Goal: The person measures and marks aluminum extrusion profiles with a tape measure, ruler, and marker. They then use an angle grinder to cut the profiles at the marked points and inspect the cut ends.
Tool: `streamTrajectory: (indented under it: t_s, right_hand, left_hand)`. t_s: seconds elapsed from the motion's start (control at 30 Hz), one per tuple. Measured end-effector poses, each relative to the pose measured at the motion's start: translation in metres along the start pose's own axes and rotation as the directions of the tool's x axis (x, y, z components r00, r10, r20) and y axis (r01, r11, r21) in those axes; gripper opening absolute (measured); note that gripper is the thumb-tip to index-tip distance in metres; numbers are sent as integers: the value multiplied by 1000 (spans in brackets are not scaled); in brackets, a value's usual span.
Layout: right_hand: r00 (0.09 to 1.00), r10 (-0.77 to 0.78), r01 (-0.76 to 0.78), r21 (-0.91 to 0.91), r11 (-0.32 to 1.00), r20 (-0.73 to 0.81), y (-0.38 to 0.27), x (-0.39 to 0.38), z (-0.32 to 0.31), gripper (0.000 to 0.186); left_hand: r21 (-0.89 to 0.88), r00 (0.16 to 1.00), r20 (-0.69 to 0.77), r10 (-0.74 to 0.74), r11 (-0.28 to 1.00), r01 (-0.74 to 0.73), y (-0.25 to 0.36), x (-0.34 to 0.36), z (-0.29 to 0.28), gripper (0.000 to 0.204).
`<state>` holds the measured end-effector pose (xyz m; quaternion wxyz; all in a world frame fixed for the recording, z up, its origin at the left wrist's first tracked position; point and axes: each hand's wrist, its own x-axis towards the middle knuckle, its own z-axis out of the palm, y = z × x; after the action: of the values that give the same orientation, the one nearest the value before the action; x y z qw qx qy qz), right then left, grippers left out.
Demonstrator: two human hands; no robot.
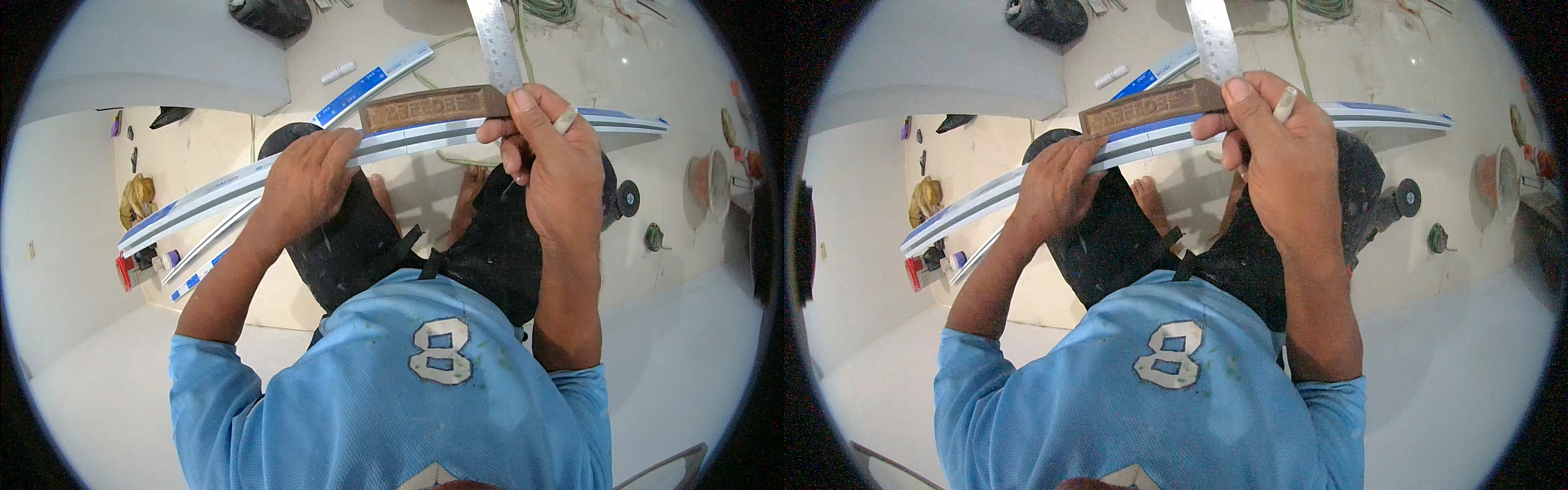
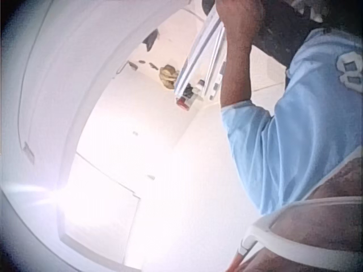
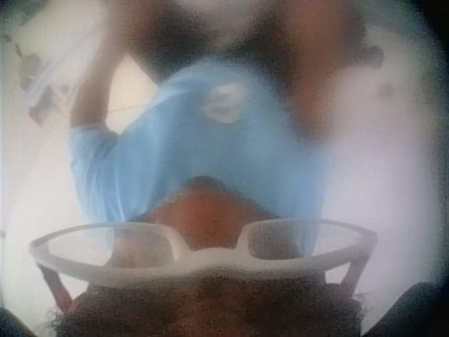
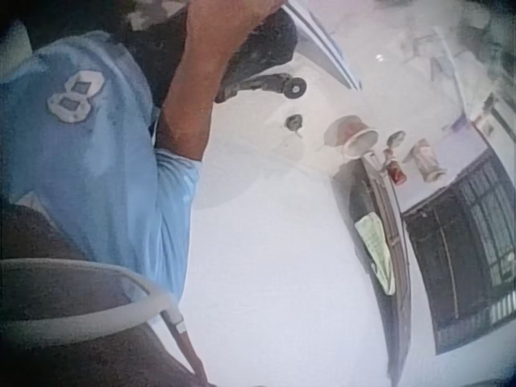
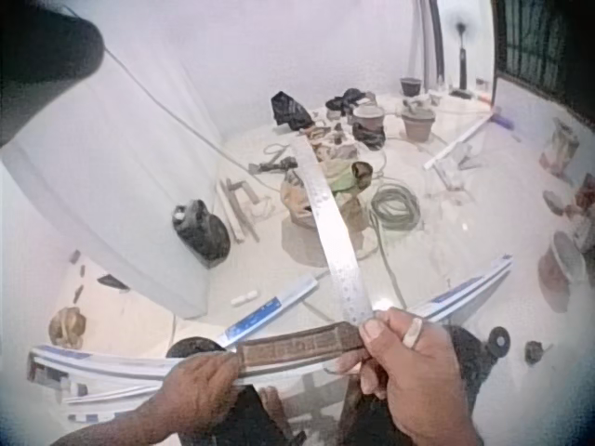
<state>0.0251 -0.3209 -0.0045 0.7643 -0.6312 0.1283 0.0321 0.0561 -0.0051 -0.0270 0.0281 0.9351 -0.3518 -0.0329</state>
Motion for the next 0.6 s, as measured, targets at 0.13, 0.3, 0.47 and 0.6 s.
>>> streamTrajectory:
  t_s: [0.13,0.3,0.47,0.6]
  right_hand:
    - [999,29,-29,17,999,28,20,7,6,34]
    - [989,137,-138,23,990,49,47,4,22,35]
    - [981,185,-184,-10,983,64,65,3,27,35]
    - [974,195,-197,2,980,119,70,0,35,34]
  left_hand:
    - [-92,993,102,-63,993,72,-19,15,-8,53]
    - [-227,963,245,-110,959,167,-34,37,-21,42]
    - [-262,844,521,-127,917,300,-52,64,-31,55]
    - [-299,682,729,-57,871,391,-82,88,-14,69]
